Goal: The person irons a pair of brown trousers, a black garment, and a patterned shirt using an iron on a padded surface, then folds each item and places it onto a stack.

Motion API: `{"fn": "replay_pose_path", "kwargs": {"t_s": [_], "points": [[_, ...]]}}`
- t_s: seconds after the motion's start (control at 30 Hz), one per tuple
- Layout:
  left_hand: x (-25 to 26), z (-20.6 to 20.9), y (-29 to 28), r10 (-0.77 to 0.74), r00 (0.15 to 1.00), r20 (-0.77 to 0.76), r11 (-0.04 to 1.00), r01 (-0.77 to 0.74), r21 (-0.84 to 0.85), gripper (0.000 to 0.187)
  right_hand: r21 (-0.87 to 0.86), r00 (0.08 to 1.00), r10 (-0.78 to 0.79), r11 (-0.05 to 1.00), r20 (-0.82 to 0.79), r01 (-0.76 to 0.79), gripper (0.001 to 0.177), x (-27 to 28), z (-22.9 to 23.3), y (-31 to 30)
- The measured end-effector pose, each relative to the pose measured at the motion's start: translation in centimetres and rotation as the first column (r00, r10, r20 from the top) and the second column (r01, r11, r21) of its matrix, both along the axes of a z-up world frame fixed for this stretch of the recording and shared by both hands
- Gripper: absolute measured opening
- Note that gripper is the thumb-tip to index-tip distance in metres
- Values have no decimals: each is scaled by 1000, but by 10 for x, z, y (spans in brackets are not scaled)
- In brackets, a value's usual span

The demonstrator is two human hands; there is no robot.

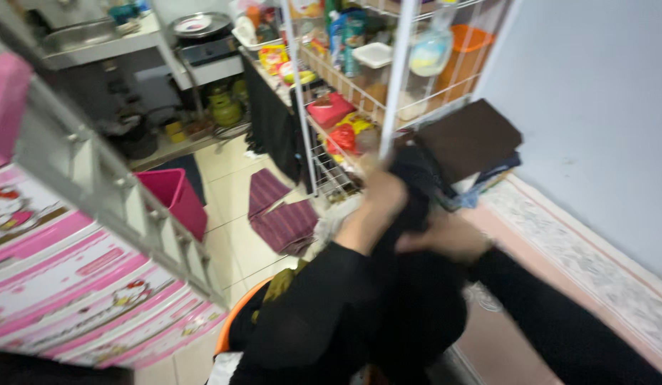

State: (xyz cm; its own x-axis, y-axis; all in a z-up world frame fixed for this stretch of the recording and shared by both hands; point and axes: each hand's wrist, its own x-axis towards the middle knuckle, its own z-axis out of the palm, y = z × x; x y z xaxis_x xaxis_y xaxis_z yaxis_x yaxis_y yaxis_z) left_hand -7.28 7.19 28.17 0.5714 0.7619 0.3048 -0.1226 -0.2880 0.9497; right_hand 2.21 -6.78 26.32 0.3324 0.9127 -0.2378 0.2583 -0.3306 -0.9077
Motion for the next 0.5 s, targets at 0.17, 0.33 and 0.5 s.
{"fn": "replay_pose_path", "kwargs": {"t_s": [0.17, 0.33, 0.5], "points": [[-26, 55, -73, -236, 965, 119, 903, 172, 394, 52, 94, 942, -131, 990, 309, 107, 82, 40, -46, -30], [-90, 4, -71, -22, 917, -397, 857, 222, 465, 136, 493, 834, -465, 823, 296, 284, 63, 172, -6, -88], [-147, -181, -61, -82, 414, -907, 825, 538, 171, 90, 804, 760, -560, 589, 330, 85, 53, 229, 137, -165]]}}
